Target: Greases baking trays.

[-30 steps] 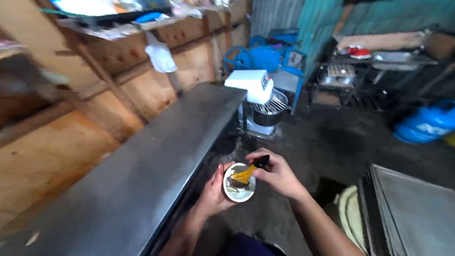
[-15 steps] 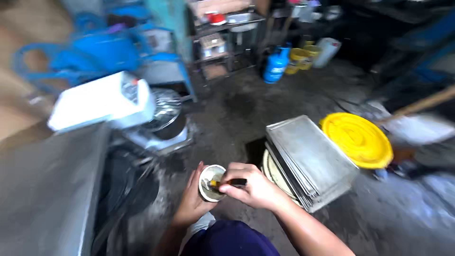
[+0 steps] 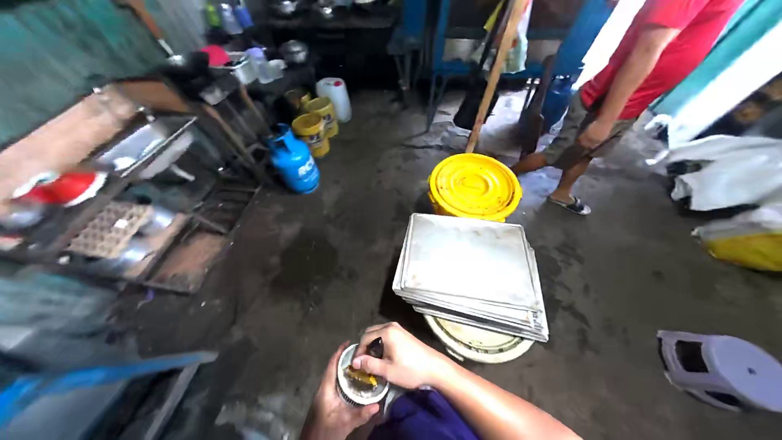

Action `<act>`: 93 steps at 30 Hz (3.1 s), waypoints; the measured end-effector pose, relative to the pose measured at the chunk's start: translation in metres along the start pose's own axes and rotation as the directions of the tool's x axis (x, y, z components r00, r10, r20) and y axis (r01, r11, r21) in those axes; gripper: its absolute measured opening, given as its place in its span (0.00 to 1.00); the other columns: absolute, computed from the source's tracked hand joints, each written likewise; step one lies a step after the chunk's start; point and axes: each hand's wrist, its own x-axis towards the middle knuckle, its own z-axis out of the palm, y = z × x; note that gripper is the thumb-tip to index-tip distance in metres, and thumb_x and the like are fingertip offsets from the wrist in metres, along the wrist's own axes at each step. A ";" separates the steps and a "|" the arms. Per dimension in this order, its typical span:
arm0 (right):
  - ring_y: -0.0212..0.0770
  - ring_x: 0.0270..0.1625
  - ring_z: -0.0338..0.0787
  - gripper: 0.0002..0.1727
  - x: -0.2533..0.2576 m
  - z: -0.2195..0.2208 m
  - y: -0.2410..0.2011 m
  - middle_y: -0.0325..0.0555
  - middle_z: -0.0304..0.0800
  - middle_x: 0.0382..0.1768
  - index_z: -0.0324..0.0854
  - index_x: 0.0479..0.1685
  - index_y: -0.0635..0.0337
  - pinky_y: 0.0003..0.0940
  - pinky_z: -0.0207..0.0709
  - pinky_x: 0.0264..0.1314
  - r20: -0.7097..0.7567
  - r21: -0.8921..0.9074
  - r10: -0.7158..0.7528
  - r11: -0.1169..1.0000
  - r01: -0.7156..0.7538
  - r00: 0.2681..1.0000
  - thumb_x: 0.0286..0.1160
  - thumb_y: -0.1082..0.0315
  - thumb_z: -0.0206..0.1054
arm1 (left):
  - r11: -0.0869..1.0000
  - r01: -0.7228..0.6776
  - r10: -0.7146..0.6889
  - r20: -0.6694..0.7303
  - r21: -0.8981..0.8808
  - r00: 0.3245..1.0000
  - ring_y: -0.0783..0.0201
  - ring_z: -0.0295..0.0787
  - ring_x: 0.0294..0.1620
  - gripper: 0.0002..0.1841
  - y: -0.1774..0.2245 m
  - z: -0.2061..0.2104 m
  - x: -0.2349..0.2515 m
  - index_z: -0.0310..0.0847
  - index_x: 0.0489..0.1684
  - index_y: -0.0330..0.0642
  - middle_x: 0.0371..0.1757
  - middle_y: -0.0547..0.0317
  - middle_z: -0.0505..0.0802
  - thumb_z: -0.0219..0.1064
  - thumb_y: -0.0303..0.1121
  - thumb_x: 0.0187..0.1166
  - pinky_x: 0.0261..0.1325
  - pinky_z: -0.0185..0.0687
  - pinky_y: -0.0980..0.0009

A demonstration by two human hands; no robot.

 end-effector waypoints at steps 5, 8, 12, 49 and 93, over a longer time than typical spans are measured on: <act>0.33 0.30 0.88 0.19 0.108 -0.067 0.067 0.44 0.90 0.30 0.88 0.42 0.63 0.35 0.84 0.40 -0.170 0.238 0.150 0.965 -0.107 0.974 0.86 0.55 0.62 | 0.983 0.081 -0.097 0.090 0.166 0.991 0.61 0.84 0.72 0.59 0.004 -0.059 0.146 0.58 0.79 0.19 0.71 0.37 0.84 0.93 0.32 0.40 0.77 0.80 0.65; 0.35 0.35 0.88 0.19 0.166 -0.121 0.080 0.46 0.91 0.35 0.88 0.42 0.66 0.37 0.84 0.45 -0.256 0.287 0.100 0.958 -0.024 0.961 0.87 0.58 0.61 | 0.974 0.091 -0.122 0.142 0.207 0.982 0.60 0.81 0.75 0.60 0.007 -0.090 0.228 0.56 0.81 0.22 0.74 0.38 0.82 0.93 0.31 0.41 0.79 0.78 0.63; 0.32 0.33 0.89 0.16 0.192 -0.188 0.089 0.46 0.91 0.39 0.87 0.45 0.67 0.31 0.88 0.42 -0.462 0.346 0.074 0.933 0.102 0.884 0.88 0.62 0.62 | 0.985 0.067 -0.113 0.295 0.159 0.949 0.65 0.85 0.71 0.59 0.007 -0.106 0.338 0.55 0.81 0.25 0.72 0.46 0.84 0.92 0.29 0.41 0.75 0.83 0.66; 0.51 0.57 0.92 0.15 0.245 -0.090 0.295 0.61 0.92 0.52 0.90 0.55 0.69 0.46 0.85 0.65 -0.068 0.879 0.065 0.477 -0.029 -0.996 0.81 0.68 0.64 | 0.202 -0.797 -0.804 0.369 -0.569 -0.467 0.36 0.73 0.78 0.52 -0.186 0.230 0.712 0.68 0.85 0.47 0.99 0.63 0.39 0.87 0.52 0.53 0.67 0.77 0.37; 0.43 0.52 0.93 0.16 -0.053 -0.271 0.331 0.54 0.94 0.47 0.89 0.52 0.66 0.44 0.85 0.63 -0.119 0.789 0.013 0.608 -0.087 -0.993 0.86 0.62 0.61 | 0.294 -0.809 -0.850 0.248 -0.510 -0.465 0.42 0.75 0.78 0.48 -0.195 0.253 0.720 0.72 0.82 0.50 0.98 0.75 0.40 0.87 0.49 0.53 0.65 0.79 0.39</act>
